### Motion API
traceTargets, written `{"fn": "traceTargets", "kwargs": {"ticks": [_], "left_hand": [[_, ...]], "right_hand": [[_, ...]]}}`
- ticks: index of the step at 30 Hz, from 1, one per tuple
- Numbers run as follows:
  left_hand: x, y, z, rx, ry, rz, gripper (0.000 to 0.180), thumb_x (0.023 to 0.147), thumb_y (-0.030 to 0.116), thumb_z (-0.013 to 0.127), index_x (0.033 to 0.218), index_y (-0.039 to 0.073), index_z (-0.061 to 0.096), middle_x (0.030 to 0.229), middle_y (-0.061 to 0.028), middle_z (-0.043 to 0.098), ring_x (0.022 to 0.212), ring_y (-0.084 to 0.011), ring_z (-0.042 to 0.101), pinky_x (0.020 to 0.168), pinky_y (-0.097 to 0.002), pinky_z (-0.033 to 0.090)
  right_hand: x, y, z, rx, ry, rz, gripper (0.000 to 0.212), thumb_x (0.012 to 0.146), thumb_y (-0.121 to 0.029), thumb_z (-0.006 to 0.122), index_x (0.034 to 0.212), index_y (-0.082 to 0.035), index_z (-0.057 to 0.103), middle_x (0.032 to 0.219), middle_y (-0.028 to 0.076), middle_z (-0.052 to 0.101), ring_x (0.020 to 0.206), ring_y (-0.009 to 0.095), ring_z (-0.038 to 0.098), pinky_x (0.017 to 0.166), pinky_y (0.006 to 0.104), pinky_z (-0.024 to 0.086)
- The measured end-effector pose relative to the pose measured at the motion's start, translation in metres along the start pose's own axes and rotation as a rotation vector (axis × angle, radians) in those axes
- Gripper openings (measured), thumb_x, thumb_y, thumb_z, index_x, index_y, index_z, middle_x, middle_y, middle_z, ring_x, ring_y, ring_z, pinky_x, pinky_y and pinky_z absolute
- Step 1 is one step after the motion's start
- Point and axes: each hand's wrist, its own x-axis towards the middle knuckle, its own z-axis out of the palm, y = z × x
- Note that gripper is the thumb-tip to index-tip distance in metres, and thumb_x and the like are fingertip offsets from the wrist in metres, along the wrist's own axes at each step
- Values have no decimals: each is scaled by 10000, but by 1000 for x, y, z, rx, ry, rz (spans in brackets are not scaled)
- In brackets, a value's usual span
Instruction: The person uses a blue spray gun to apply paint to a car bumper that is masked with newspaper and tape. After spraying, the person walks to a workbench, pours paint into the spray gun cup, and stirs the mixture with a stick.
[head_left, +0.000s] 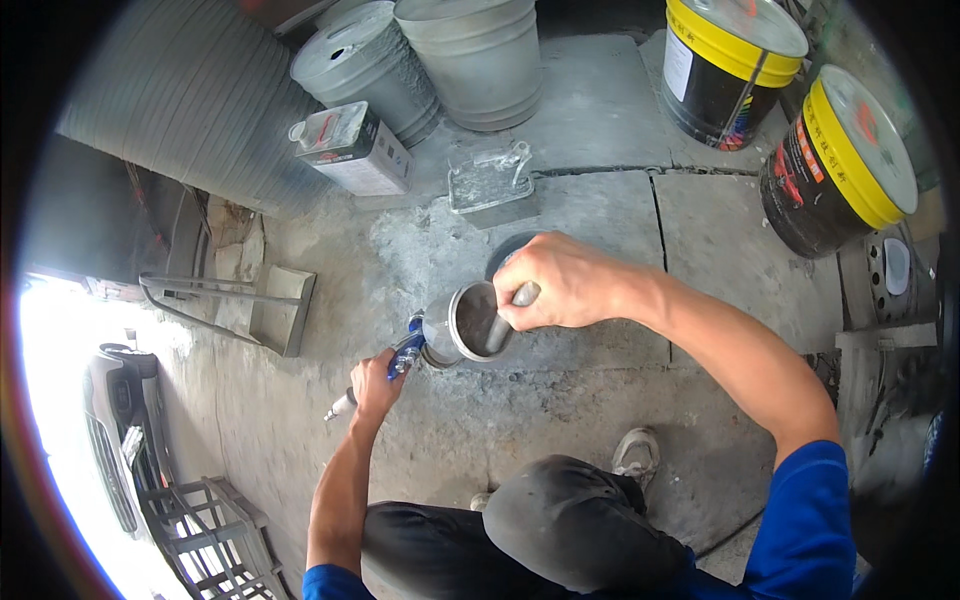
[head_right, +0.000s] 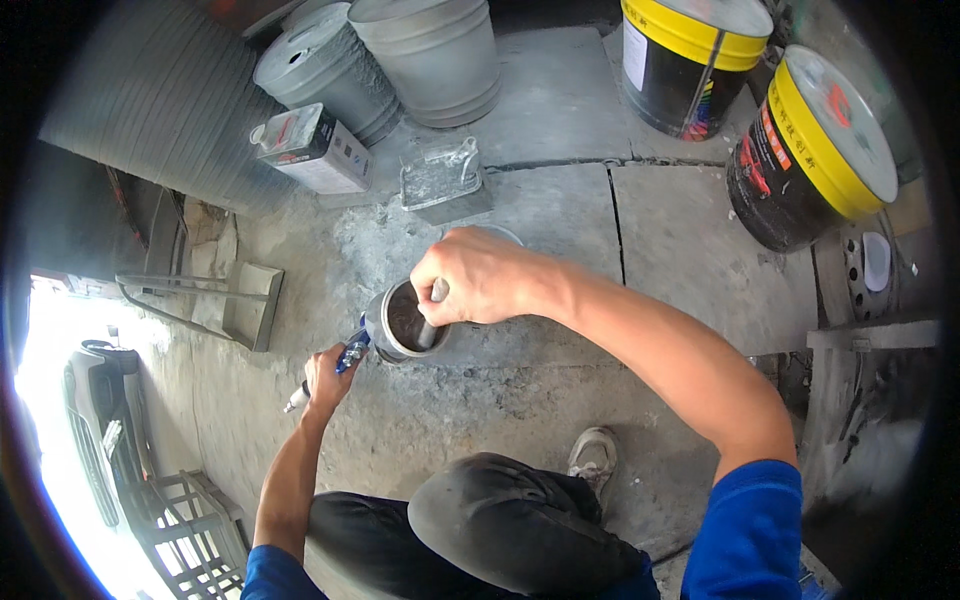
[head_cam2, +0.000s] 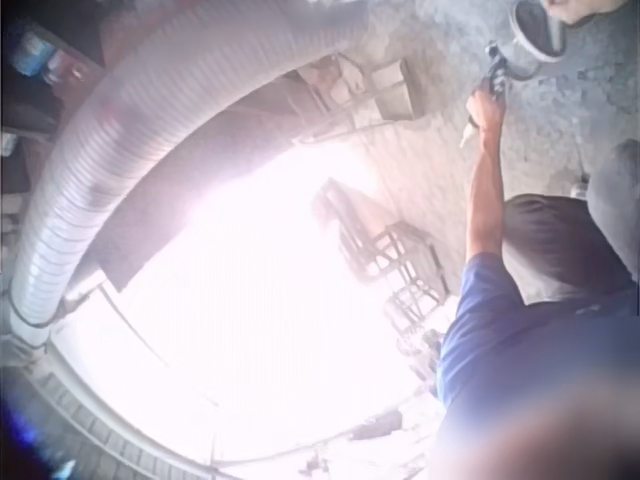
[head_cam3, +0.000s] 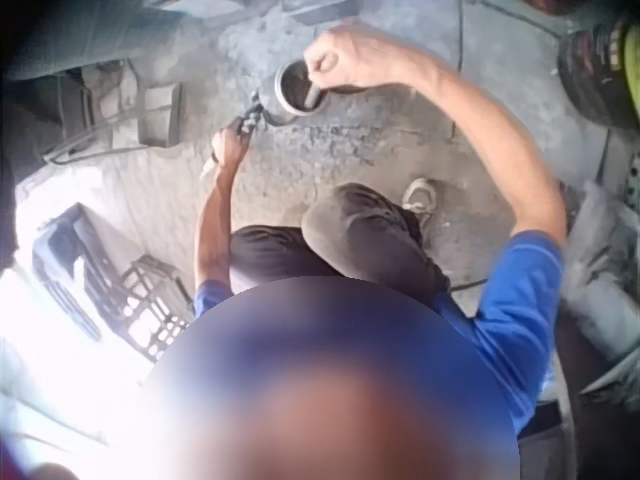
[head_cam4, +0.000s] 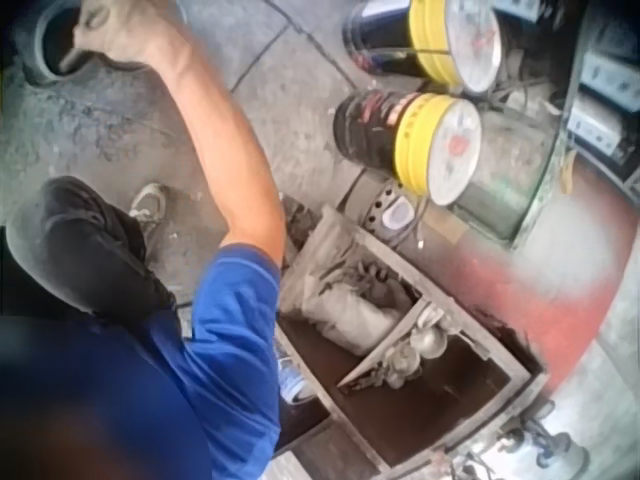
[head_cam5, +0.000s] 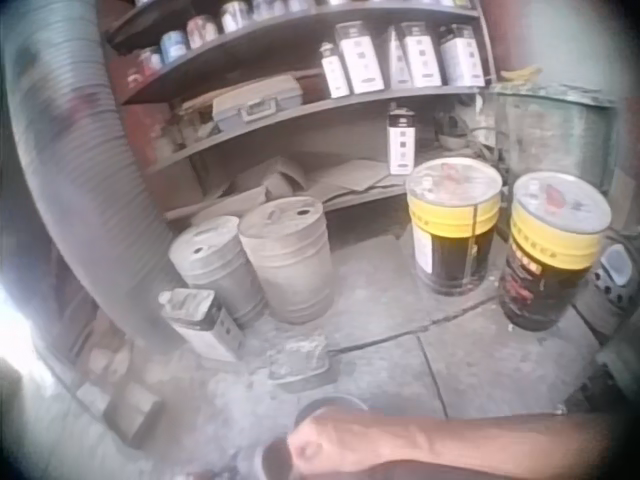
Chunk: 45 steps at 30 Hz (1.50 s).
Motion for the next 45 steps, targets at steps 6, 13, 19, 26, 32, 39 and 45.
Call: {"fn": "traceTargets", "kwargs": {"ticks": [6,13,19,26,32,39,45], "left_hand": [[4,0,-1,12,-42,-11,200,764,242,745,840,90,639,727,-175,662,710,-408,644,640,-489,489],[1,1,7,16,-54,16,221,766,261,744,835,88,625,726,-176,666,710,-410,647,647,-495,493],[5,-3,7,39,-64,-57,263,799,328,738,814,84,641,706,-196,653,713,-428,640,644,-507,490],[41,6,-14,7,128,-282,394,829,453,711,812,62,673,708,-222,643,752,-461,626,659,-507,487],[99,23,-50,76,256,-209,329,739,284,753,998,84,713,875,-198,702,846,-399,676,751,-476,525],[139,55,-87,172,318,-203,274,717,105,785,965,58,677,946,-166,698,899,-372,665,777,-455,512],[136,64,-103,327,428,-97,279,729,98,777,972,56,647,924,-150,688,894,-378,657,756,-476,506]], "right_hand": [[7,-1,32,-317,64,-265,204,785,-226,686,719,-33,670,679,158,672,638,315,668,610,424,516],[-1,10,56,414,157,413,241,886,-231,651,869,-2,723,665,140,699,540,190,678,540,310,536],[-17,27,-10,317,26,334,184,855,-199,652,853,-30,724,672,84,704,558,125,668,537,274,514],[-48,57,-4,-14,440,444,203,835,-256,689,881,-63,729,744,130,707,640,286,681,599,350,512],[-66,84,50,-49,485,496,174,834,-219,701,869,-49,717,731,124,694,658,267,681,605,347,511],[-82,87,77,-121,524,398,168,829,-235,667,781,-76,691,643,130,657,603,329,647,572,426,505],[-78,89,80,-328,479,327,174,853,-235,658,765,-85,656,678,108,672,625,287,663,565,414,508]]}}
